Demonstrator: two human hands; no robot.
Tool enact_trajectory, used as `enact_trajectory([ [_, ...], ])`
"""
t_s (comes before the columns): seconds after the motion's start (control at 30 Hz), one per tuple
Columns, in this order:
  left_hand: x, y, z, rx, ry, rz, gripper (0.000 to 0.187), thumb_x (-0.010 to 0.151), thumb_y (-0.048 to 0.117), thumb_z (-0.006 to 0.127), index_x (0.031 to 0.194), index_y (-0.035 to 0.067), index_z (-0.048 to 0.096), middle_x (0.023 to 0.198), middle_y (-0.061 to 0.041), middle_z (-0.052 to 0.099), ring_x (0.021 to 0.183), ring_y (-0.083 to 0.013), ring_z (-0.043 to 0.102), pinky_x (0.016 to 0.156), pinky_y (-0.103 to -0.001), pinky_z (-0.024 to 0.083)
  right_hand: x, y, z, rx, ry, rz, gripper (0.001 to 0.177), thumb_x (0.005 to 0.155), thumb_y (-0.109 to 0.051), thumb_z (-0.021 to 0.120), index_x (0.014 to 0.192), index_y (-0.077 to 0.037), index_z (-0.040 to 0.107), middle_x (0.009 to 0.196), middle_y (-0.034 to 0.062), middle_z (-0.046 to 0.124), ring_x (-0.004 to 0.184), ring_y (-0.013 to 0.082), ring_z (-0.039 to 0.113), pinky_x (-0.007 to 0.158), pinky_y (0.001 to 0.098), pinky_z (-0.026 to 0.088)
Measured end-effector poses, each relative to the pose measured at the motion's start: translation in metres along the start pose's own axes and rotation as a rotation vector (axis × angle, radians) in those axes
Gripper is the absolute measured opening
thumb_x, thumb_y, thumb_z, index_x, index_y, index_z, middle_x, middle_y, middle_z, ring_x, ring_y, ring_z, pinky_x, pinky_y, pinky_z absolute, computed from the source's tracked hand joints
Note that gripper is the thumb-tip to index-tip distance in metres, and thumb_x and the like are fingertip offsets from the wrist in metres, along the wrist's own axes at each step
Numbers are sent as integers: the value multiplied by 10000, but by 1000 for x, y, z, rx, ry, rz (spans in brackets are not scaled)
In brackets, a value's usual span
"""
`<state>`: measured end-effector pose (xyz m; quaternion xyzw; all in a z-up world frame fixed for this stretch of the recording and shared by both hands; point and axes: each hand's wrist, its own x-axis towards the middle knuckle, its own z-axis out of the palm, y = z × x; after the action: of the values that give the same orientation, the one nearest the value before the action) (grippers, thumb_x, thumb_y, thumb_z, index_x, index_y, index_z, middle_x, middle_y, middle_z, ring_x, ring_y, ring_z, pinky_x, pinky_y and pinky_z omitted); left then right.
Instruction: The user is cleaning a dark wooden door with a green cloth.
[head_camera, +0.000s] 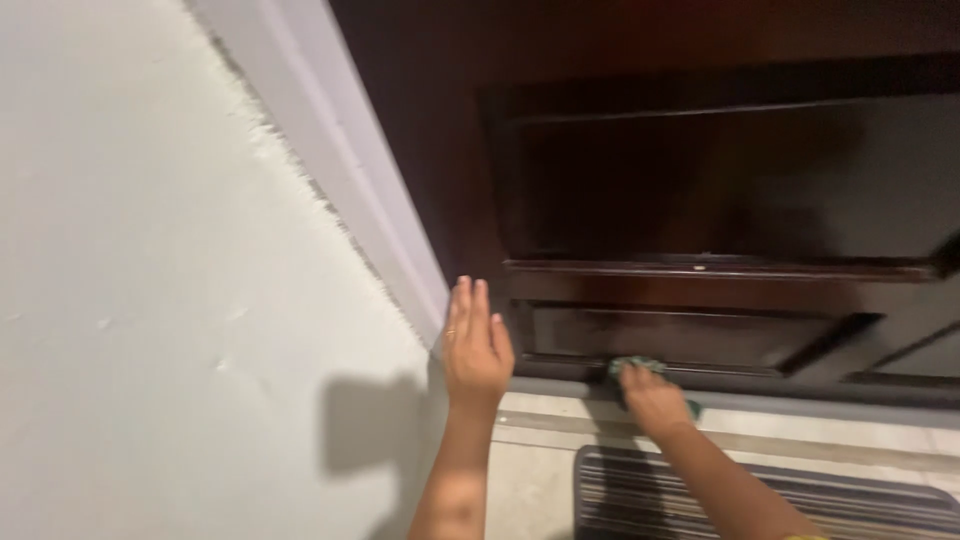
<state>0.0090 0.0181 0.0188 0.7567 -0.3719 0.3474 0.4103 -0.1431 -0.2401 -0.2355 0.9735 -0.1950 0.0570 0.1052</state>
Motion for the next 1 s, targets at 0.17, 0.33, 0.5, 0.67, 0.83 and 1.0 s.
enact_trajectory([
  [0.17,-15,-16,29,17,-15,-27,504,956,60,574,1446,-51,525,1485,-298,518,1382,-433,517,1132,-492,442,-71,144,17,-11,-100,305,514,915,-128,536,1423,-110,459,1240,138,645,1040,289,728,815,394,628],
  [0.33,-5,-21,16,-28,-99,-110,499,958,41,549,1456,39,561,1475,-260,543,1399,-382,534,1142,-439,460,-83,174,15,-29,-115,401,488,962,-140,470,1449,-163,456,1217,120,651,1050,308,730,845,435,622],
  [0.5,4,-19,-2,-109,-232,-200,493,935,53,566,1427,64,591,1455,-232,551,1376,-360,524,1113,-425,448,-52,100,20,211,24,623,293,1006,-201,463,1224,-31,560,1188,231,669,946,412,728,813,489,603],
  [0.67,8,-19,-21,-179,-220,-136,469,945,58,574,1412,37,592,1454,-231,571,1381,-373,538,1122,-430,458,8,-29,25,343,293,247,309,891,-109,501,1151,21,604,1117,234,694,879,400,730,707,480,606],
  [0.83,-3,-15,-38,-228,-249,-107,460,929,47,593,1388,15,598,1430,-218,612,1346,-379,576,1098,-435,484,63,-154,-2,441,101,269,171,936,-104,514,1044,-21,617,1029,198,714,842,363,737,723,452,612],
  [1.0,-6,-23,-51,-225,-290,-109,461,915,28,597,1375,1,598,1406,-229,622,1258,-397,623,1010,-436,542,84,-192,-32,776,209,329,189,856,-212,695,912,-36,652,926,236,708,833,436,692,769,520,565],
])
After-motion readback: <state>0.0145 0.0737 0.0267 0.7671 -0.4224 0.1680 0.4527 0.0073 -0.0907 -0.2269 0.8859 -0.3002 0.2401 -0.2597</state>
